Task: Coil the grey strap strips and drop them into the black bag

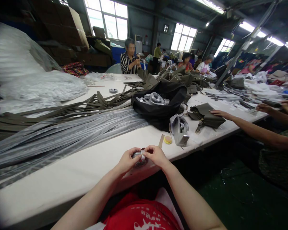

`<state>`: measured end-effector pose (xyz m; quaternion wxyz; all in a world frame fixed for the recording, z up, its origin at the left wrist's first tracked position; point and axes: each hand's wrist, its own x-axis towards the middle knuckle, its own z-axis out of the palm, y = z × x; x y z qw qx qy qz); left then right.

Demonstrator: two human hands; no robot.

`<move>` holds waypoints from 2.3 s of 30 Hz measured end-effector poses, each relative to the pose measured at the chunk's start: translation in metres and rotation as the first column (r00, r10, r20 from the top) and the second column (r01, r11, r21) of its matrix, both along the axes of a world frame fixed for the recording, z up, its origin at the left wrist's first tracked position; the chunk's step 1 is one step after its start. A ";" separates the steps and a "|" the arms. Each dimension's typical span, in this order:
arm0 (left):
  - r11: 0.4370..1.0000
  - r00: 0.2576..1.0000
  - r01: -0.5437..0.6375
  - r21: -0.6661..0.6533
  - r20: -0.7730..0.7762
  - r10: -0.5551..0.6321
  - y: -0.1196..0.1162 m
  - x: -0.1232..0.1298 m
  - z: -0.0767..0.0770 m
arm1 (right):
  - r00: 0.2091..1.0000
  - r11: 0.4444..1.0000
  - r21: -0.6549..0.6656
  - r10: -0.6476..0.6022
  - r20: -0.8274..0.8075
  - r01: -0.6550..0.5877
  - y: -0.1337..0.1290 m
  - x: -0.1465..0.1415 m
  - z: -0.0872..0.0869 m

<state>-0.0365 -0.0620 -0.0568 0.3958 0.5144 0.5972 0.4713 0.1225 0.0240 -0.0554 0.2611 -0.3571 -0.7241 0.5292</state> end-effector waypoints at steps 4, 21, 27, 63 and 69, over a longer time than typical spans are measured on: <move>0.999 0.996 0.048 0.017 -0.072 -0.047 -0.005 0.001 0.005 | 0.996 0.994 -0.069 0.081 0.027 -0.079 0.004 0.004 0.003; 0.925 0.927 0.342 -0.165 -0.104 -0.361 -0.005 -0.012 0.017 | 0.896 0.825 0.446 0.150 0.418 -0.346 -0.015 0.005 0.039; 0.860 0.866 0.450 -0.241 0.352 -0.355 0.001 -0.016 0.021 | 0.870 0.487 0.757 0.013 0.492 -0.435 -0.025 0.010 0.035; 0.951 0.925 0.303 -0.066 0.262 -0.276 0.013 0.032 0.031 | 0.778 0.773 0.104 -0.628 -0.009 0.626 0.055 0.142 0.008; 0.975 0.967 0.223 0.013 0.125 -0.223 0.019 0.056 0.025 | 0.965 0.975 -0.080 -0.219 -0.143 0.209 -0.012 0.085 0.052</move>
